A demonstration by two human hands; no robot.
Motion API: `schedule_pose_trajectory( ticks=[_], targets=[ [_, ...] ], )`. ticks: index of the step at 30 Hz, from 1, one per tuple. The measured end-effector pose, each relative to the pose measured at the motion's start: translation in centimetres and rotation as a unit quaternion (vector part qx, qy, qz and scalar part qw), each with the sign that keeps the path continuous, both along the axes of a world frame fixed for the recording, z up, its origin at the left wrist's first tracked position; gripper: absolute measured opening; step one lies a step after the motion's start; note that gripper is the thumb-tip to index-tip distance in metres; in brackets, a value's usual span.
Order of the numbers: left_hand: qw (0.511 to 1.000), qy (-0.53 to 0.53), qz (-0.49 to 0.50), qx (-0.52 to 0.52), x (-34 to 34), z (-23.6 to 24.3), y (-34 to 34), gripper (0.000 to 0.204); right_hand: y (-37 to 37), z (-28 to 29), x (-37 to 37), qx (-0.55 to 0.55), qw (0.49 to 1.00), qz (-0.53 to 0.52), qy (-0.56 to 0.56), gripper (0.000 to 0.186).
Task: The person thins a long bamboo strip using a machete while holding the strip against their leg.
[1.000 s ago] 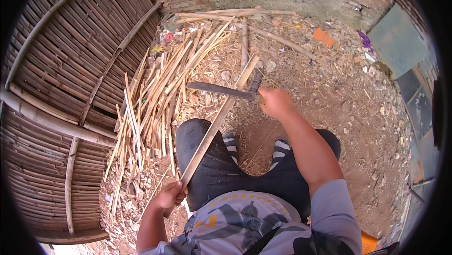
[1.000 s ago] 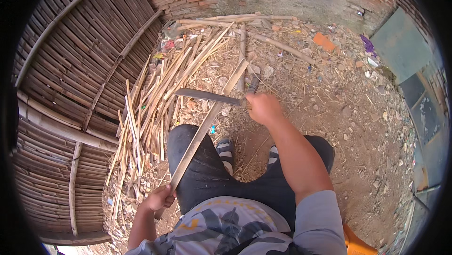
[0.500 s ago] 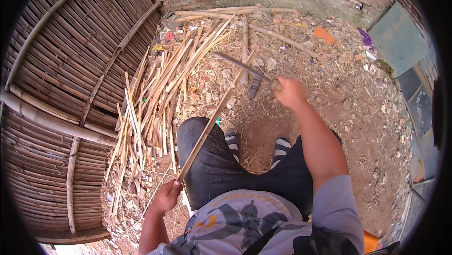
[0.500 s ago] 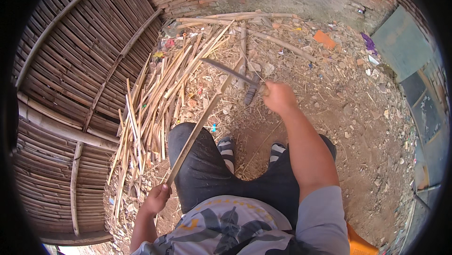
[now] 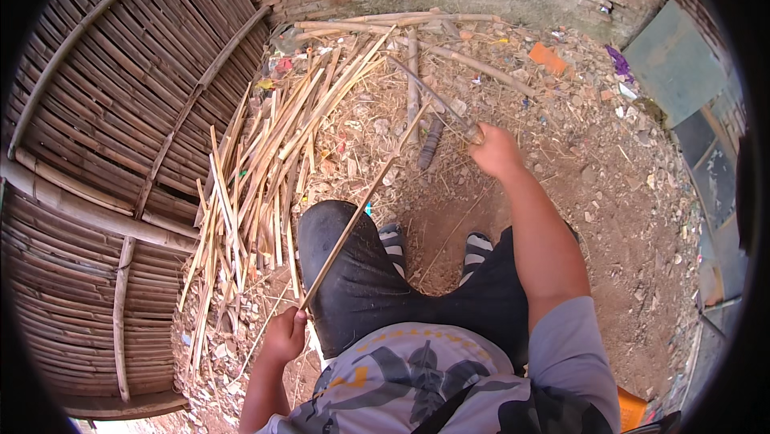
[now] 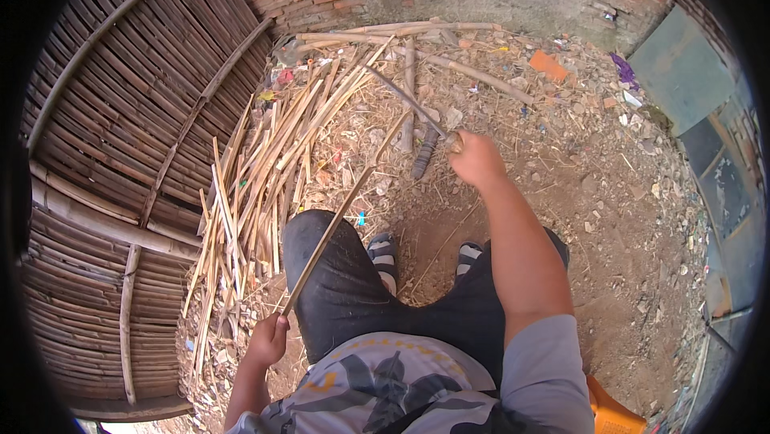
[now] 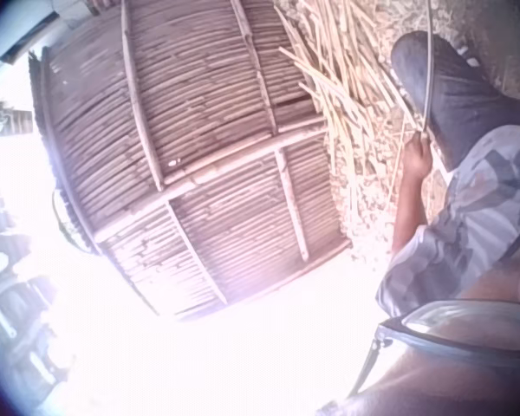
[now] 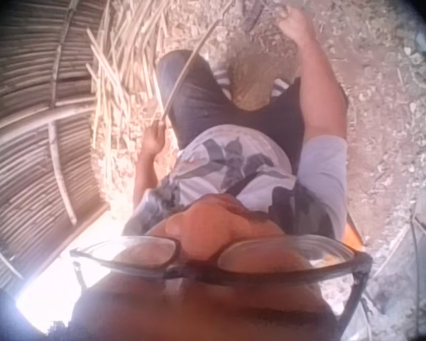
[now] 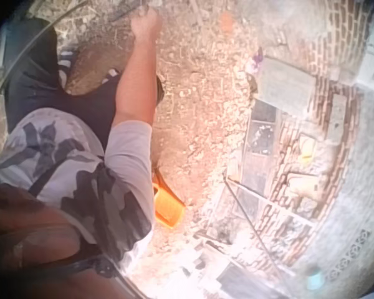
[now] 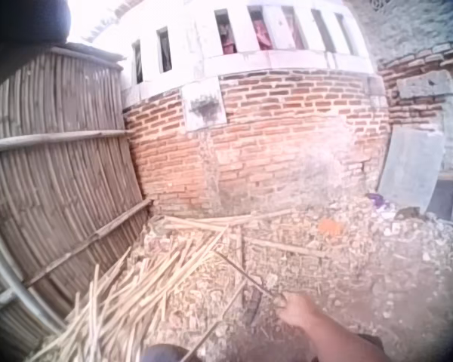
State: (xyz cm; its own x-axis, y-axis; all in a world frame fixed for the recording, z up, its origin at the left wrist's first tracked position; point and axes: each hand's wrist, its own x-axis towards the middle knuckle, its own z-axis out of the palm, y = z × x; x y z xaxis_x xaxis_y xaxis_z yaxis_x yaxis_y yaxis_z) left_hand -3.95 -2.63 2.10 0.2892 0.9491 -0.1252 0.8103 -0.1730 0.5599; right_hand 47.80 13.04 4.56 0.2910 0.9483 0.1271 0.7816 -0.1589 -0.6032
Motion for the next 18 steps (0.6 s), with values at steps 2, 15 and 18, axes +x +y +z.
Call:
schedule_pose_trajectory(
  ticks=[2,15,18],
  targets=[
    [1.000,0.005,0.001,-0.004,-0.3,-0.3,0.0,0.046,-0.7,0.3,-0.7,-0.007,0.998,0.047,-0.045,0.017],
    [1.000,0.030,0.007,0.003,-0.7,-0.3,0.1,0.043,0.6,-1.4,-0.2,-0.057,0.993,0.105,0.014,0.022],
    [1.000,0.021,0.006,-0.004,-0.5,-0.3,0.2,0.042,-2.0,1.0,-5.4,-0.089,0.976,0.194,-0.040,0.024]
  ],
)
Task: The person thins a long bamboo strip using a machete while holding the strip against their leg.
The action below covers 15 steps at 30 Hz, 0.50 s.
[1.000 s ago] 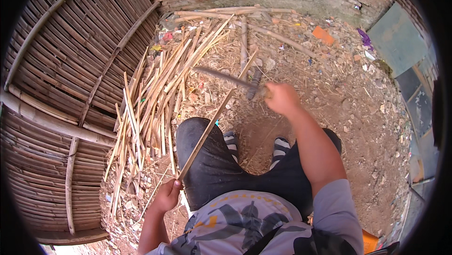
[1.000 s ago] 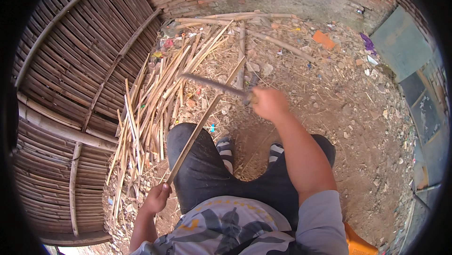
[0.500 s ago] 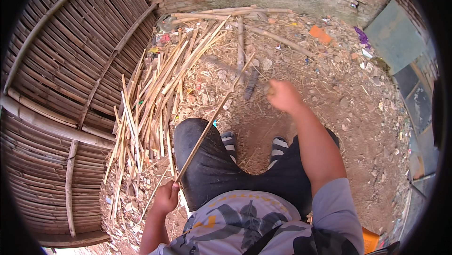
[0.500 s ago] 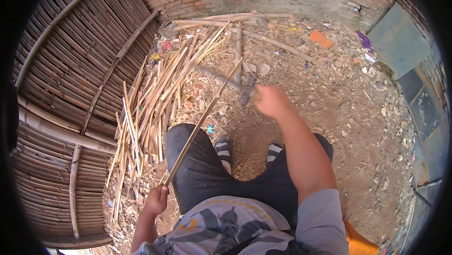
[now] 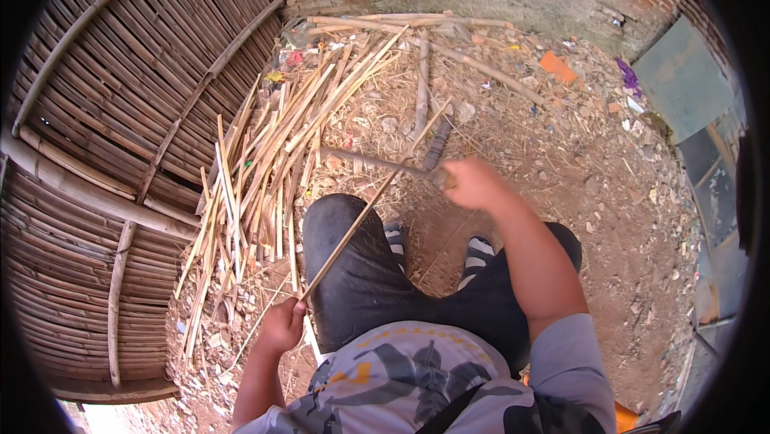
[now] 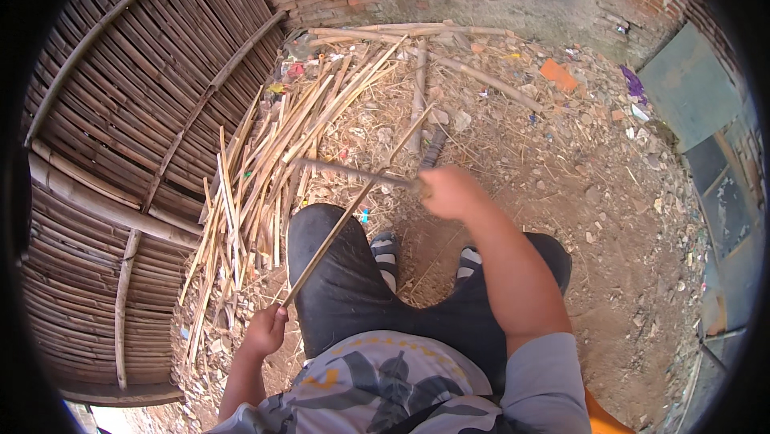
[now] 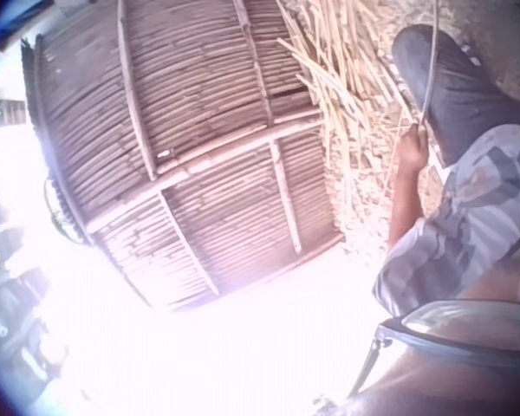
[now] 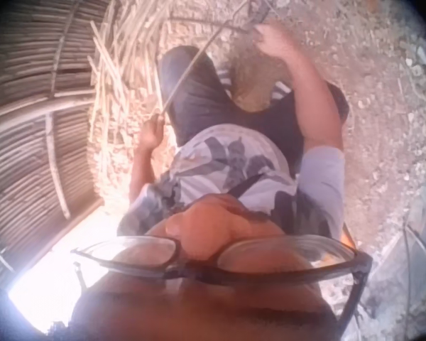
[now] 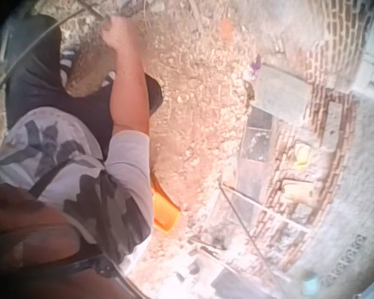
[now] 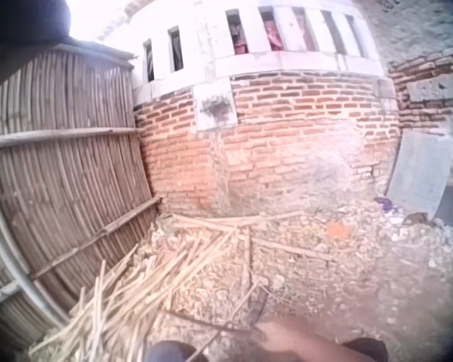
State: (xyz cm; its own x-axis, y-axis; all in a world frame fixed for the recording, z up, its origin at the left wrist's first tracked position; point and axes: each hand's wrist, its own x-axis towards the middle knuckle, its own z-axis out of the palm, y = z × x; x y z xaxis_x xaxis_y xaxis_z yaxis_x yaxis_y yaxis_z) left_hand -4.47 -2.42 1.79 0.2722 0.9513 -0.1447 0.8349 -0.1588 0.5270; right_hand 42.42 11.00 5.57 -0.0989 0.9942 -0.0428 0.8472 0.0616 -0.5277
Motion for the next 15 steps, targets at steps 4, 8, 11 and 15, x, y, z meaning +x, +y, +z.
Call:
schedule_pose_trajectory(
  ticks=[4,8,11,15],
  targets=[
    [1.000,0.011,-0.005,0.016,0.3,0.2,-0.2,0.045,0.4,1.5,-0.3,-0.005,0.999,0.016,-0.044,0.024],
    [0.999,0.038,-0.003,0.027,0.4,0.9,-0.1,0.043,1.3,0.4,4.5,-0.017,0.986,-0.143,0.086,0.024],
    [0.999,0.030,-0.009,0.015,0.2,1.1,0.1,0.043,1.6,-0.8,4.0,-0.030,0.988,-0.131,0.079,0.022],
    [0.999,0.028,-0.011,-0.020,0.2,1.3,0.4,0.044,-0.5,0.7,-1.2,-0.027,0.998,0.052,-0.026,0.021]
  ],
)
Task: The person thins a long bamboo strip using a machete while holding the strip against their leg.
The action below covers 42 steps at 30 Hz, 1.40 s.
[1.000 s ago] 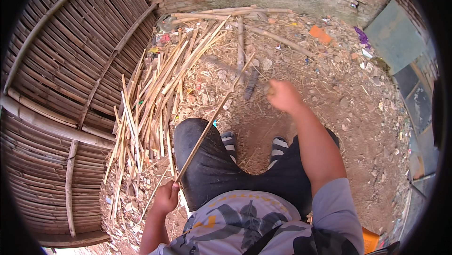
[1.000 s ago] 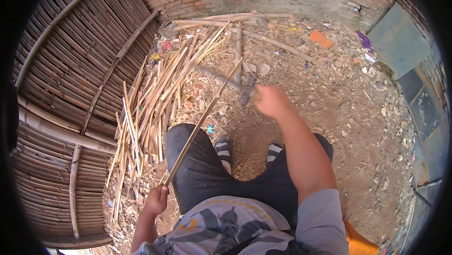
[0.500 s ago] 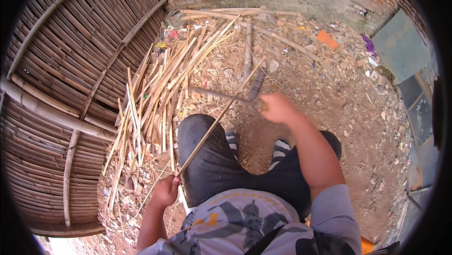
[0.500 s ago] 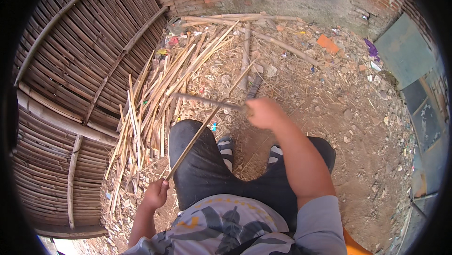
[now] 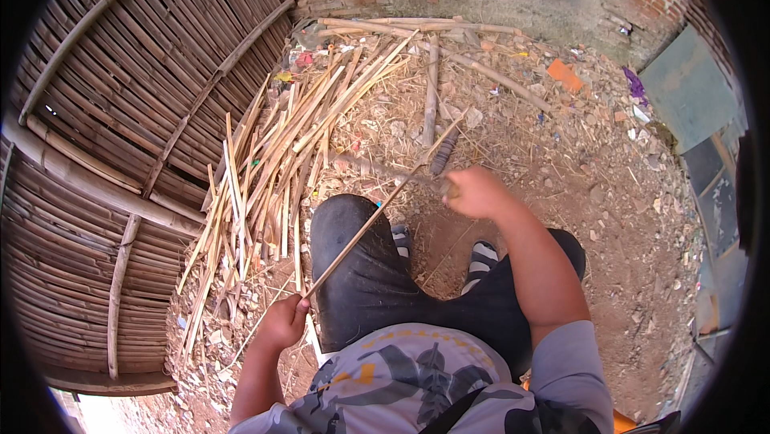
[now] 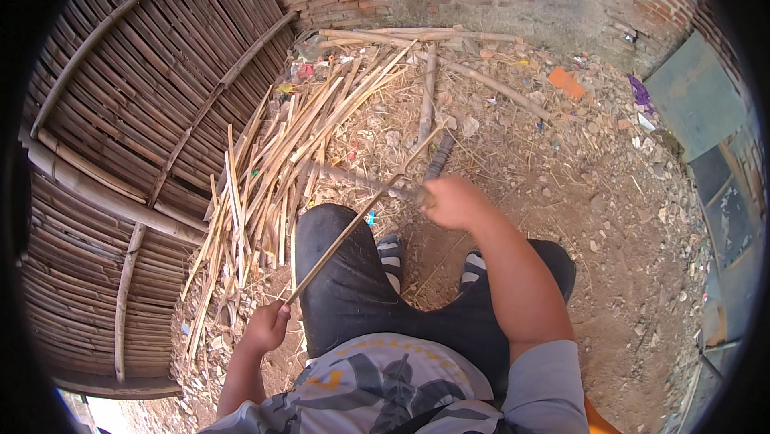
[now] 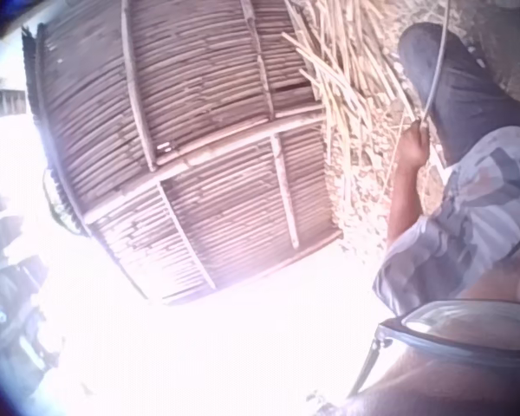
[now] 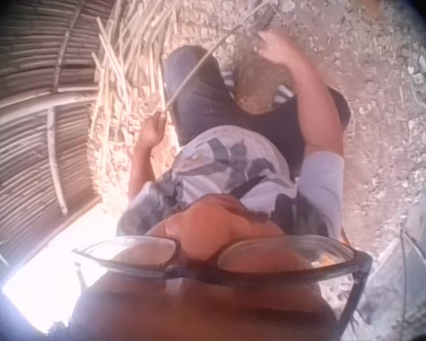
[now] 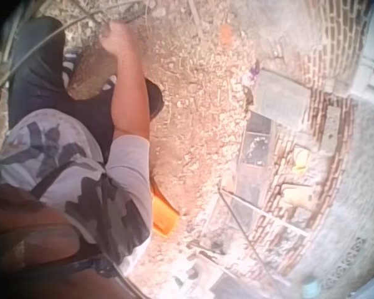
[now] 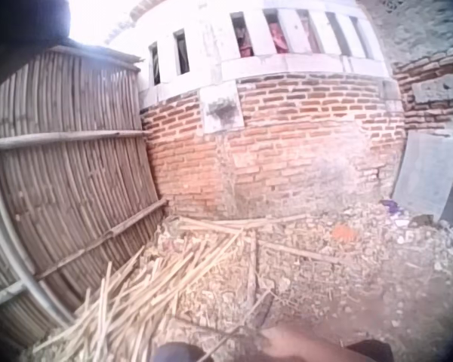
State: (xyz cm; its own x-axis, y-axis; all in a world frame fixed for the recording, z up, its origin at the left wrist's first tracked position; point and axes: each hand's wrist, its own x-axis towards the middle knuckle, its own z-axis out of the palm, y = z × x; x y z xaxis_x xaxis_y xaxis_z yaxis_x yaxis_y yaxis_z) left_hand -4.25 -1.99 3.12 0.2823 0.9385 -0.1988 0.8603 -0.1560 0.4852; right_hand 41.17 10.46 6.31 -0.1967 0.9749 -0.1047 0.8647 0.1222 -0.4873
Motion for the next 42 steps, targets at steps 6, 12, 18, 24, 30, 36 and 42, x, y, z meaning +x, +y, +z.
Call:
schedule_pose_trajectory(
  ticks=[6,12,18,24,30,36,42],
  targets=[
    [1.000,-0.006,0.004,0.012,-0.2,-0.5,-0.5,0.045,0.6,2.1,3.3,-0.045,0.998,-0.049,0.023,0.027],
    [0.999,-0.046,0.003,0.021,0.2,-0.5,-0.3,0.041,1.1,0.0,4.4,0.013,0.995,-0.087,0.049,0.028],
    [0.999,-0.037,0.020,-0.022,-0.3,0.2,-0.3,0.043,-0.6,2.0,-2.1,0.024,0.988,0.135,-0.075,0.035],
    [0.999,-0.028,0.019,0.016,-0.5,-1.0,-0.2,0.046,2.6,-1.3,4.2,-0.068,0.986,-0.115,0.098,0.033],
    [1.000,-0.019,0.013,-0.019,-0.7,-0.1,-0.4,0.052,-0.2,0.9,-1.6,0.009,0.996,0.075,-0.049,0.032],
    [0.999,-0.027,0.020,-0.008,-1.4,-1.1,0.2,0.053,3.7,-5.0,7.9,0.028,0.975,-0.173,0.134,0.033],
    [0.997,-0.059,0.032,-0.027,-1.5,-1.6,-1.0,0.050,2.1,-2.3,3.9,0.039,0.992,-0.099,0.072,0.033]
  ],
)
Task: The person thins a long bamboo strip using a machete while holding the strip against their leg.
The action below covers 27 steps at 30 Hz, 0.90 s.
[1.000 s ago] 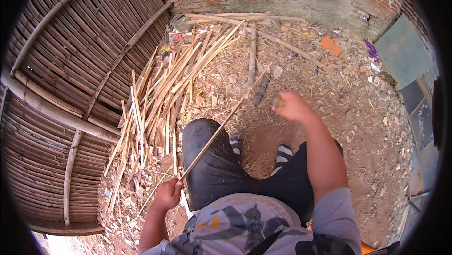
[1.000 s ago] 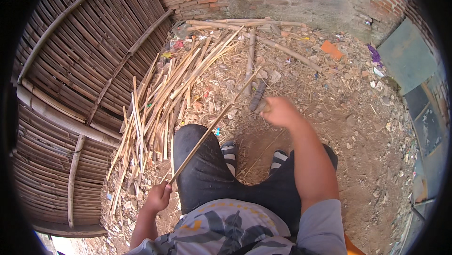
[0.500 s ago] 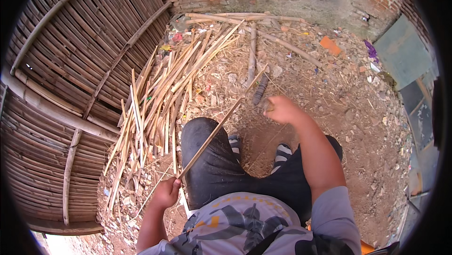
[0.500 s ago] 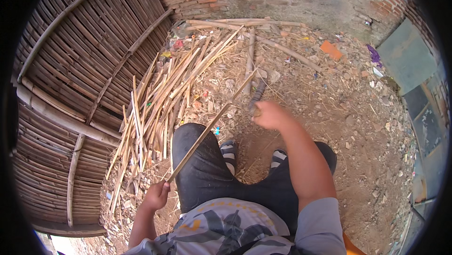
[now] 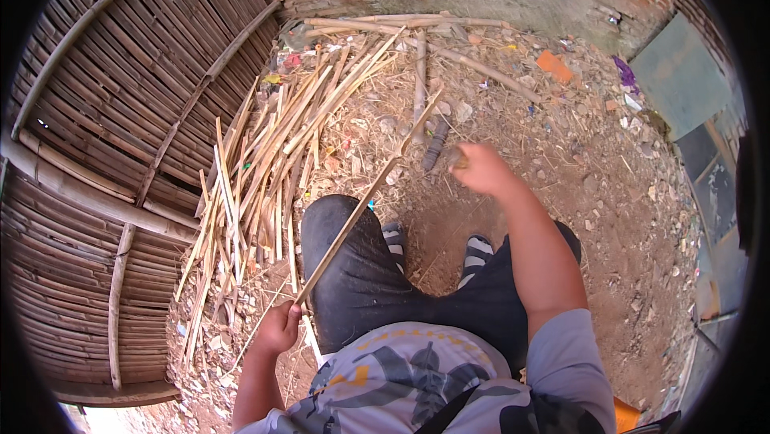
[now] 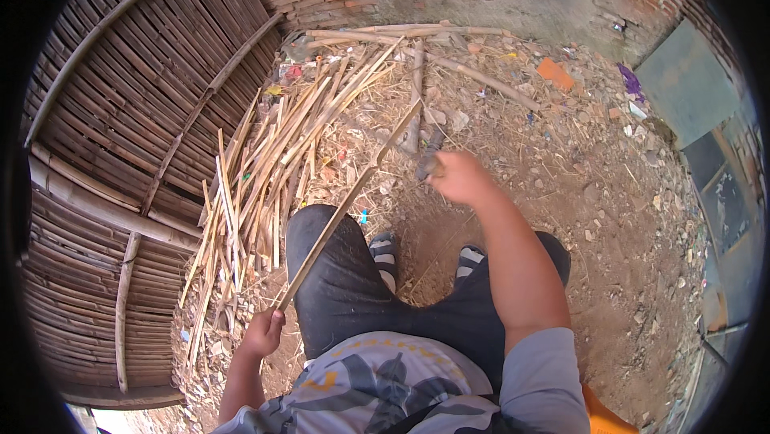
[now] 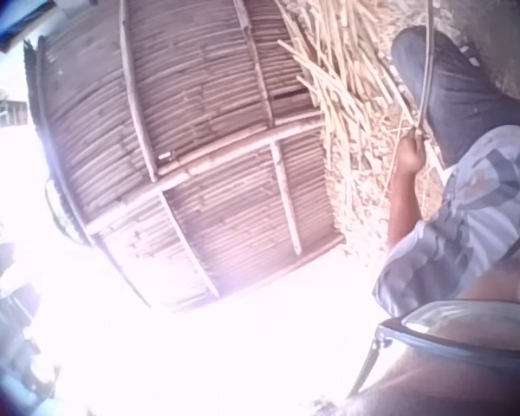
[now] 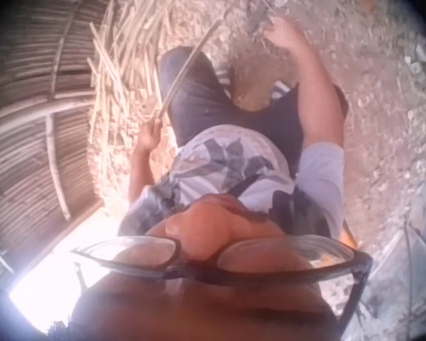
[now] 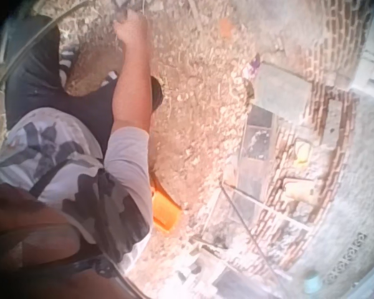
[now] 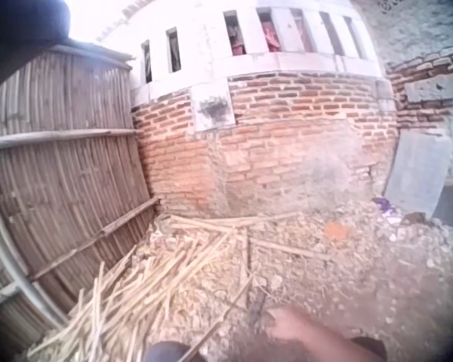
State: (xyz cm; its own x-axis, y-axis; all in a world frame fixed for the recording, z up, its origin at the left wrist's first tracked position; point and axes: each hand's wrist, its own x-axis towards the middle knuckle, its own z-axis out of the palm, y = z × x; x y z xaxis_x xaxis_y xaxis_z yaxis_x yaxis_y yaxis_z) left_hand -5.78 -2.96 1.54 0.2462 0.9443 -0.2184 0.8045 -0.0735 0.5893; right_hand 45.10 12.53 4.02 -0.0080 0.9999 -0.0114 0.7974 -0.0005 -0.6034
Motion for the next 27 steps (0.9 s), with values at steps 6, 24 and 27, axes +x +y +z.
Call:
schedule_pose_trajectory(
  ticks=[6,24,27],
  targets=[
    [0.998,0.035,-0.014,0.045,-0.5,-0.5,0.8,0.048,1.2,-2.1,4.5,0.026,0.998,-0.060,0.026,0.033],
    [0.992,0.090,-0.014,0.089,0.8,0.5,1.0,0.038,-1.5,3.6,0.5,0.029,0.998,0.035,-0.037,0.030],
    [0.984,0.137,0.021,0.110,1.3,-0.3,0.9,0.032,-1.2,1.8,0.7,0.005,0.991,0.098,-0.089,0.030]
  ],
)
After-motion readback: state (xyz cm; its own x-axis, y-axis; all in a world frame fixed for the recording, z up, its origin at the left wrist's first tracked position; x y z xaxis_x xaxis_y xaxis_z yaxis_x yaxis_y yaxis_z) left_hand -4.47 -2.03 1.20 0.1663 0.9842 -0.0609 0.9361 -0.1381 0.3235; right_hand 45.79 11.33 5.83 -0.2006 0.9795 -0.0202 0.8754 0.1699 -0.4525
